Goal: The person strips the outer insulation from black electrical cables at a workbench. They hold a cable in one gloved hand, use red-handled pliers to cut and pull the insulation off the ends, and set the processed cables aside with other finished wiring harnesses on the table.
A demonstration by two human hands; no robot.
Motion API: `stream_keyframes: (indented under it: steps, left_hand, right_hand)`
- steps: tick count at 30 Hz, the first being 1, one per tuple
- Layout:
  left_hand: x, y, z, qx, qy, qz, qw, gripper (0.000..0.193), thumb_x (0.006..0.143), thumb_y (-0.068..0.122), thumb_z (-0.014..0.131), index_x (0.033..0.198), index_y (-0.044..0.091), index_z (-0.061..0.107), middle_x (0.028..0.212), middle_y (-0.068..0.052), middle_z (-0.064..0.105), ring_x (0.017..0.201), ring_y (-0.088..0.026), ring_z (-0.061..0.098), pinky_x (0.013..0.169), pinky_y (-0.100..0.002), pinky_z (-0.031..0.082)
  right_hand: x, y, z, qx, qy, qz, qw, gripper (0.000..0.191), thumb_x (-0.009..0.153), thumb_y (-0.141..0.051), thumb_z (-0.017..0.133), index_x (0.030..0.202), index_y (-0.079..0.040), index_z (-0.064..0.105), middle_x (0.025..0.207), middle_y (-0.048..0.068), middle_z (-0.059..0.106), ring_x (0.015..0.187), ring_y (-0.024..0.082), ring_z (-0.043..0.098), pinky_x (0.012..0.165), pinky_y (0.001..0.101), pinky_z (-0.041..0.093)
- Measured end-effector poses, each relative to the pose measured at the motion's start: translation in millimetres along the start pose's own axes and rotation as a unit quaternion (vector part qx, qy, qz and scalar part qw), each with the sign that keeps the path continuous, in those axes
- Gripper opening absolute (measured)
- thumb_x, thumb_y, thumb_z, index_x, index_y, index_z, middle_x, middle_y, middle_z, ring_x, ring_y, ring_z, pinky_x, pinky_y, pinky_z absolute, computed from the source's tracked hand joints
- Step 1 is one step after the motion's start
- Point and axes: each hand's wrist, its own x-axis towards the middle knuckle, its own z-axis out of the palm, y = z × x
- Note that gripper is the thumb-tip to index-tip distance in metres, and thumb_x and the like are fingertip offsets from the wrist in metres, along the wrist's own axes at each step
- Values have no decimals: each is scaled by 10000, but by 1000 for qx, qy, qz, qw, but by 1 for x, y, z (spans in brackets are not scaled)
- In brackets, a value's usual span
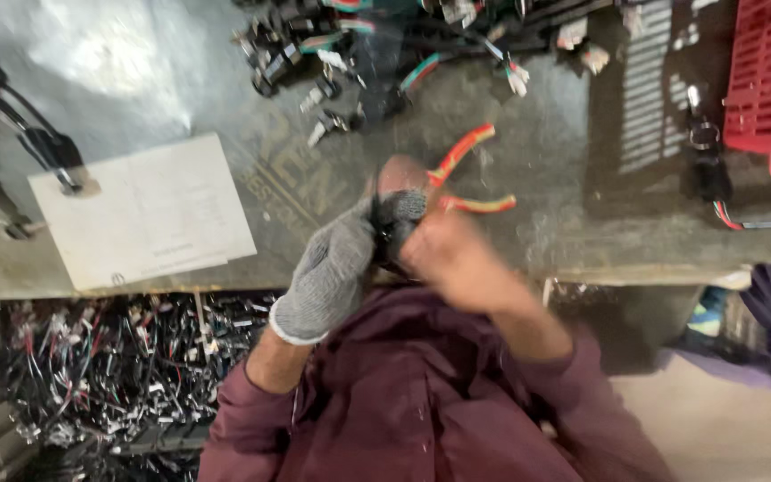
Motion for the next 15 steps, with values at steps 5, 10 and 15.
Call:
stream_keyframes:
  steps: [5, 10, 15]
  left_hand:
    - [-8, 30, 47, 364, 34, 103, 925, 297, 981, -31, 649, 1274, -5, 688, 1176, -50, 690, 935, -91, 651, 818, -236, 543]
    - [9, 8, 64, 361, 100, 232, 898, 252, 927, -62, 697, 1165, 5, 647, 1185, -83, 674, 1114, -156, 596, 941, -297, 536]
    - [-7, 3, 59, 178, 130, 148, 964, 132, 1087, 100, 631, 1209, 51, 645, 1161, -48, 699, 854, -46, 542, 749, -205, 460]
  right_hand:
    - [4, -57, 8, -63, 101, -48, 992, 560, 927, -196, 716, 1415, 0, 524, 909, 138, 699, 815, 332, 670, 699, 458, 499]
    - [4, -63, 5, -196, 230, -101, 948, 610, 761, -52, 747, 1346, -44, 572, 949, 140, 662, 892, 350, 655, 818, 447, 506]
    - [3, -46, 9, -204, 297, -184, 914, 490, 792, 16, 685, 1241, -89, 519, 1219, 128, 649, 1111, 354, 634, 926, 456, 460]
